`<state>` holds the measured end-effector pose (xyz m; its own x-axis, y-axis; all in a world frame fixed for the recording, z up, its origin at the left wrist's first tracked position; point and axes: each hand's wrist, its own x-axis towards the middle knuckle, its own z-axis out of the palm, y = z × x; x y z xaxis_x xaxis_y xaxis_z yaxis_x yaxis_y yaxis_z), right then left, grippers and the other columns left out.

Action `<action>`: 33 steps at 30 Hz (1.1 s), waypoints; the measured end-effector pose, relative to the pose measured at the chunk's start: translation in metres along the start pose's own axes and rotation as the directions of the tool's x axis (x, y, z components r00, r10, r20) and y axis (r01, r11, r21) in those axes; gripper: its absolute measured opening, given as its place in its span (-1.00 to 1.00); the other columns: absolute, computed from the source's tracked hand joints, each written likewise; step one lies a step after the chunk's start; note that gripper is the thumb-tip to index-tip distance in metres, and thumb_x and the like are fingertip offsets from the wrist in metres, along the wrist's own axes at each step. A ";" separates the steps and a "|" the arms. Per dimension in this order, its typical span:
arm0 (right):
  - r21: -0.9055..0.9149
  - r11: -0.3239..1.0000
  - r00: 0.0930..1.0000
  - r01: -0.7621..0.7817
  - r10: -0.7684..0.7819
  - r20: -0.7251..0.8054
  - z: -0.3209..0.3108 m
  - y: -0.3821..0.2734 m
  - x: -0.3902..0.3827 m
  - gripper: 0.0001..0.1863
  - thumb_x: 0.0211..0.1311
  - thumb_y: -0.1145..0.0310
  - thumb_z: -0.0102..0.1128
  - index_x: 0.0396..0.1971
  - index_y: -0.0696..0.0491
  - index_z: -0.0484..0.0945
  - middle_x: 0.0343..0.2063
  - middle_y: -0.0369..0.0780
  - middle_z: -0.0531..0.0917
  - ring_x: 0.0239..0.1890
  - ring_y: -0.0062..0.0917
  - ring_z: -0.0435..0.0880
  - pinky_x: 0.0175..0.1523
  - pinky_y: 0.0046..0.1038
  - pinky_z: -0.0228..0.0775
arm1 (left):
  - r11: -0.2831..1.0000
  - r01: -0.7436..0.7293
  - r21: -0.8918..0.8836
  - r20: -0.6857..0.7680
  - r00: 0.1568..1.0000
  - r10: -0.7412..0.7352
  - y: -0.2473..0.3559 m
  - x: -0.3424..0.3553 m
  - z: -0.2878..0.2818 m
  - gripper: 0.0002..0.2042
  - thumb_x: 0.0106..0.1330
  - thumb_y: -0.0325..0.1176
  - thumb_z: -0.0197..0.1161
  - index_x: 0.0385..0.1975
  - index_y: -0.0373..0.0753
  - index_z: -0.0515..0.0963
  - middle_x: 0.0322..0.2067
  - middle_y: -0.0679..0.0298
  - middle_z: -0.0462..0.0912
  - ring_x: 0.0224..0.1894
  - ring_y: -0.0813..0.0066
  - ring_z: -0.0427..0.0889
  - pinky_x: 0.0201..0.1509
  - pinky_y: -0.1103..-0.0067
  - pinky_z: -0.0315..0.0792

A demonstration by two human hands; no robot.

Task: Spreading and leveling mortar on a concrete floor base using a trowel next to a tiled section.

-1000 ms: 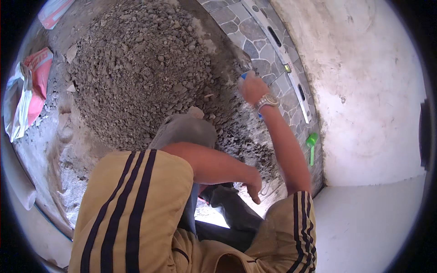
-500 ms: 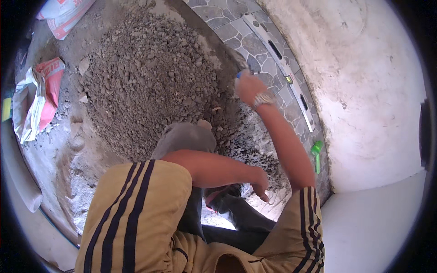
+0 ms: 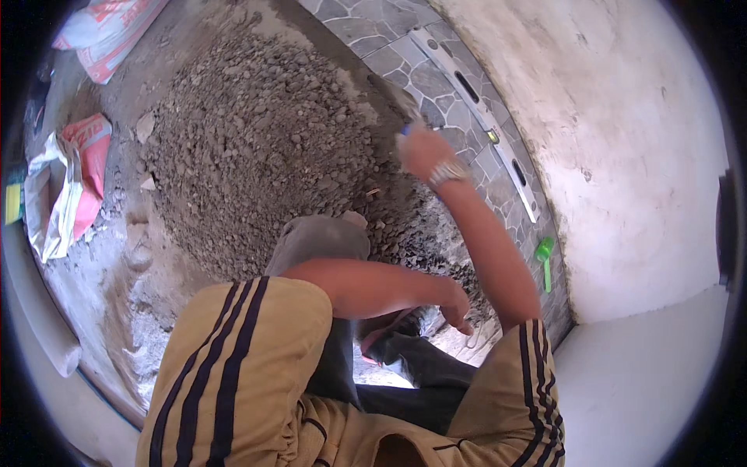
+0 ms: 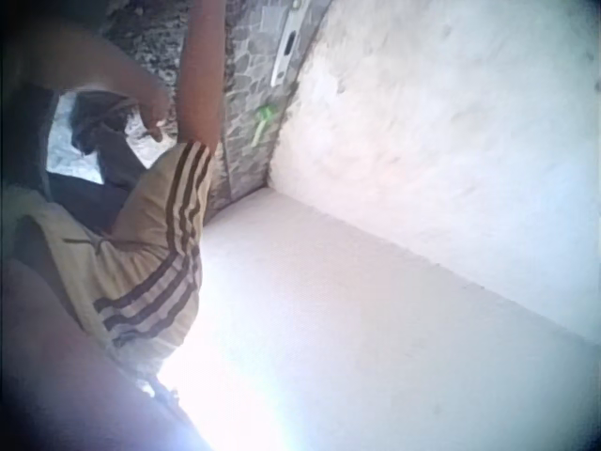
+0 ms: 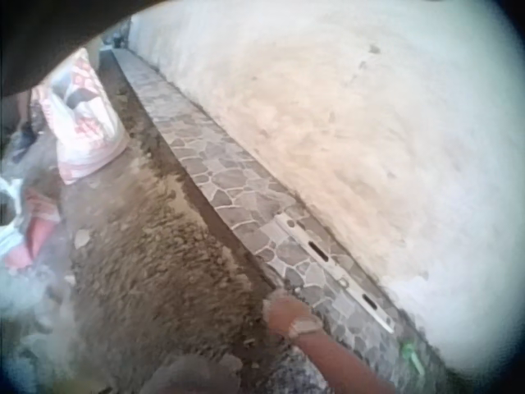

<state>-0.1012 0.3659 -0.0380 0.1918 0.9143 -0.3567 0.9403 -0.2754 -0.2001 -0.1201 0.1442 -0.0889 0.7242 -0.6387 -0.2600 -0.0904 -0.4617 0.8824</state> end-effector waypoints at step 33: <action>0.245 0.855 0.889 -0.458 0.432 0.152 0.102 0.196 -0.301 -0.53 0.12 0.09 0.14 -0.14 0.17 0.38 -0.48 0.05 0.61 -0.40 -0.02 0.62 -0.25 -0.10 0.45 | 0.994 -0.026 0.102 0.195 0.981 0.006 0.017 -0.014 0.005 -0.33 0.31 0.29 -0.26 -0.19 -0.20 0.59 -0.17 0.00 0.62 -0.05 0.06 0.57 0.03 0.23 0.40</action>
<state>-0.0030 0.0061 -0.0629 0.5342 0.6482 -0.5427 0.6467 -0.7268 -0.2315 -0.1353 0.1418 -0.0721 0.5765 -0.7491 -0.3264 -0.1785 -0.5052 0.8443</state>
